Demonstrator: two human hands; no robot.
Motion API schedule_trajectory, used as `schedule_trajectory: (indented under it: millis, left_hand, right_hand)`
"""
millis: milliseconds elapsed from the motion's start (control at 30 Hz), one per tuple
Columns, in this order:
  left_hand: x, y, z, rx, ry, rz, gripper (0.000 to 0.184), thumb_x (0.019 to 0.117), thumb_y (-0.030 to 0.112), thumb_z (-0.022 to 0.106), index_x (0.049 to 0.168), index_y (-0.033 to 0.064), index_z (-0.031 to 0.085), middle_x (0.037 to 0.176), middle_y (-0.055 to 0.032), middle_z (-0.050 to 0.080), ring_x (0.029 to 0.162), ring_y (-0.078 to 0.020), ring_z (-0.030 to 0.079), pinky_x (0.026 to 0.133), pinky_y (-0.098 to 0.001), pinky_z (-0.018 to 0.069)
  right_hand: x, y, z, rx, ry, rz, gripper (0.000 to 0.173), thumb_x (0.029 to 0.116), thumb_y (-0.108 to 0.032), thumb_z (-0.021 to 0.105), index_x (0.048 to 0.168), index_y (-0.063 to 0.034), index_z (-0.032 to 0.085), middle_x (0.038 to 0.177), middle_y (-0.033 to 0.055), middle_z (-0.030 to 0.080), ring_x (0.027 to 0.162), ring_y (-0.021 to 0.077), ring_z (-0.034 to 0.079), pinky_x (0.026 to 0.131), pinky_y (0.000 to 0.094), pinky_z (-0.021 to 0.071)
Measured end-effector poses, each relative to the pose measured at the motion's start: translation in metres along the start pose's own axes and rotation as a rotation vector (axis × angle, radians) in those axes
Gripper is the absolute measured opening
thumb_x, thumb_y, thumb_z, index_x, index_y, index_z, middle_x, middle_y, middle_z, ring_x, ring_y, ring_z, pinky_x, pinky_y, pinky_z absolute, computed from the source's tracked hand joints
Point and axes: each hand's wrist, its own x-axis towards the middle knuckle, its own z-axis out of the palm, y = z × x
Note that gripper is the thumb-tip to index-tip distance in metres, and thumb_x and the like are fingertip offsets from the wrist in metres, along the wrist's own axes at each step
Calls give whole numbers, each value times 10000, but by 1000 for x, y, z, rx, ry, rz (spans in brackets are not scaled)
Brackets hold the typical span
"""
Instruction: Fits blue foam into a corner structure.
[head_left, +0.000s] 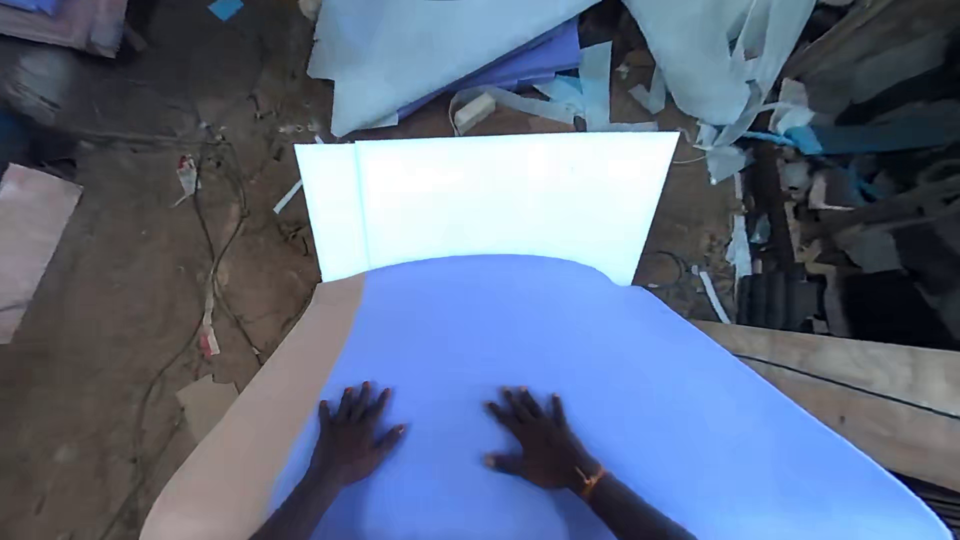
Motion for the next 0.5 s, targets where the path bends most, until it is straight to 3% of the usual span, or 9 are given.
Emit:
schedule_trajectory:
  millis: [133, 267, 367, 500]
  left_hand:
    - [72, 24, 9, -16, -83, 142, 829, 920, 857, 180, 1637, 441, 176, 1737, -46, 124, 1584, -411, 74, 1160, -802, 6]
    - [164, 45, 23, -35, -122, 275, 776, 944, 828, 168, 1631, 465, 175, 1736, -4, 137, 1596, -347, 71, 1183, -773, -18]
    - [229, 55, 41, -62, -185, 352, 717, 1004, 747, 148, 1636, 415, 216, 1733, 18, 154, 1603, -281, 61, 1197, -747, -43]
    - [311, 56, 68, -72, -31, 422, 655, 1068, 613, 154, 1656, 326, 203, 1735, 54, 136, 1604, -192, 49, 1237, -685, -39]
  right_hand:
    - [78, 14, 3, 39, -42, -48, 964, 796, -970, 258, 1621, -477, 175, 1734, -45, 109, 1593, 348, 40, 1122, 834, -41]
    - [166, 40, 2, 23, -39, -90, 1009, 805, -964, 244, 1643, -407, 162, 1736, 11, 107, 1596, 327, 37, 1180, 767, -40]
    - [233, 63, 11, 7, -50, -92, 948, 872, -909, 201, 1648, -365, 187, 1735, 6, 114, 1600, 275, 24, 1219, 704, -56]
    - [310, 93, 17, -35, 77, -121, 866, 968, -794, 158, 1658, -272, 191, 1736, -35, 100, 1601, 223, -2, 1246, 648, -64]
